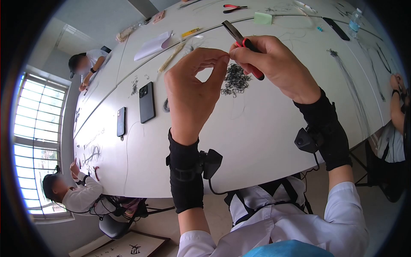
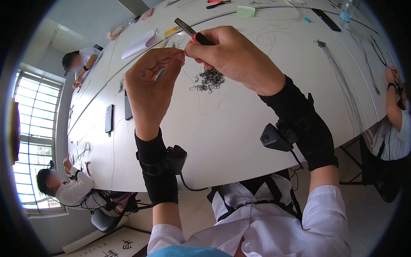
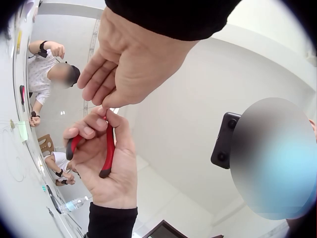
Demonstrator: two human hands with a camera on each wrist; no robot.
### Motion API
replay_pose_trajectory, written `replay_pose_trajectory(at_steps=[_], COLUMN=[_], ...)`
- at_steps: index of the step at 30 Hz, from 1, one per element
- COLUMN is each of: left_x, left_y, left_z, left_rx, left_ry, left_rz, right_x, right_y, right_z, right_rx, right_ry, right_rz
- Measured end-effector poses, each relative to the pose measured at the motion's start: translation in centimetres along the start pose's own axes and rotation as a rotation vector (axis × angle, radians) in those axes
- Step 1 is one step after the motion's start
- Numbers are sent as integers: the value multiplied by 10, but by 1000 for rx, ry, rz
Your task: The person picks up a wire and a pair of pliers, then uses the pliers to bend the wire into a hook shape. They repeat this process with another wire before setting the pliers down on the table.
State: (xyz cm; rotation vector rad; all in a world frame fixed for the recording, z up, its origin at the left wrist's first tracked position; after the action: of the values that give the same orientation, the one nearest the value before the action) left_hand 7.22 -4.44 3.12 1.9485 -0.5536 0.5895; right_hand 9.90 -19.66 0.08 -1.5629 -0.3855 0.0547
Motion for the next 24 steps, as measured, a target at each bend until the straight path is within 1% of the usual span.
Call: replay_pose_trajectory(at_steps=[5, 7, 20, 24], left_x=[0, 0, 1, 1], left_y=[-3, -3, -1, -1], left_z=[-2, -2, -5, -6], left_rx=[-9, 31, 31, 42], left_ry=[-10, -42, -21, -23], left_rz=[-28, -45, -42, -28], right_x=[-2, -3, -2, -3], right_y=[-10, -11, -8, -11], right_z=[-1, -1, -2, -1], right_rx=[-27, -25, -37, -29], right_ry=[6, -1, -6, 8], right_rz=[-56, -56, -54, -14])
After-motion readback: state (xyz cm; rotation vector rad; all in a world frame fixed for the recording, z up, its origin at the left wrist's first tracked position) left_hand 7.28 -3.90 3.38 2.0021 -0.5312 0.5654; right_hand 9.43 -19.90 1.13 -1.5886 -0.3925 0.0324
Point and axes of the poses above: each hand's wrist, its own x-axis towards the middle knuckle, its own z-axis out of the palm, y = z × x, the point moved 7 cm from there along x, towards the middle knuckle, and after that the axes turned 5 degrees about x, right-handed, at the moved point
